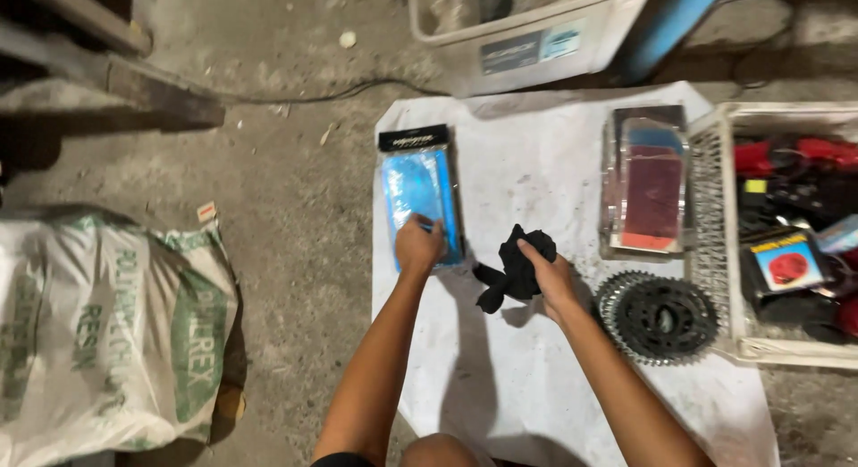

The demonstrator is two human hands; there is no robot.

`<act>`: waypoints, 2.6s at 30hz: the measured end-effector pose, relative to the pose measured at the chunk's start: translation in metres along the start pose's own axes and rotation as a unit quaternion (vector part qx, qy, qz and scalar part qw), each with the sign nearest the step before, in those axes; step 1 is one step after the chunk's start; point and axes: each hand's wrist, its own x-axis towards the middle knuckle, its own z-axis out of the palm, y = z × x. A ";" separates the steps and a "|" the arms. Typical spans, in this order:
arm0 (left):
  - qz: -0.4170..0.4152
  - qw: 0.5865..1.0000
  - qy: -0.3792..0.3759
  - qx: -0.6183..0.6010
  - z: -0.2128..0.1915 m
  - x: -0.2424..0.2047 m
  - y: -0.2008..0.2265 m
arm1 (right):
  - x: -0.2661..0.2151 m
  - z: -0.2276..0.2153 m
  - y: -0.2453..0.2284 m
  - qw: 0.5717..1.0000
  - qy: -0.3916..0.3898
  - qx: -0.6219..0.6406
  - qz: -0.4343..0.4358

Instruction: The person wipes the surface of several plastic-wrapped packages using a black cloth. They handle a blue package first, then a pink one, and return to the blue package, rubbing the cloth over the plastic surfaces repeatedly.

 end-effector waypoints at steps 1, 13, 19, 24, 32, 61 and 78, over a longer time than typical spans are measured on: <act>0.007 1.000 -0.002 0.003 0.004 -0.001 0.017 | 0.005 -0.007 -0.002 1.000 0.005 0.007 -0.001; 0.211 0.958 -0.153 0.119 0.077 -0.047 0.188 | 0.076 -0.132 -0.037 0.988 0.136 0.046 -0.051; 0.211 0.949 -0.188 0.138 0.151 -0.049 0.231 | 0.125 -0.191 -0.037 0.982 0.184 -0.018 -0.045; 0.201 0.958 -0.174 0.104 0.224 -0.053 0.247 | 0.172 -0.214 -0.016 0.968 0.170 -0.178 -0.039; 0.142 0.979 -0.141 0.029 0.262 -0.084 0.258 | 0.195 -0.217 0.008 0.962 0.146 -0.229 -0.031; 0.086 0.982 -0.168 0.027 0.284 -0.097 0.232 | 0.170 -0.209 0.009 0.917 0.123 -0.376 -0.056; 0.073 0.983 -0.169 0.003 0.268 -0.092 0.236 | 0.174 -0.180 0.025 0.881 0.173 -0.428 -0.103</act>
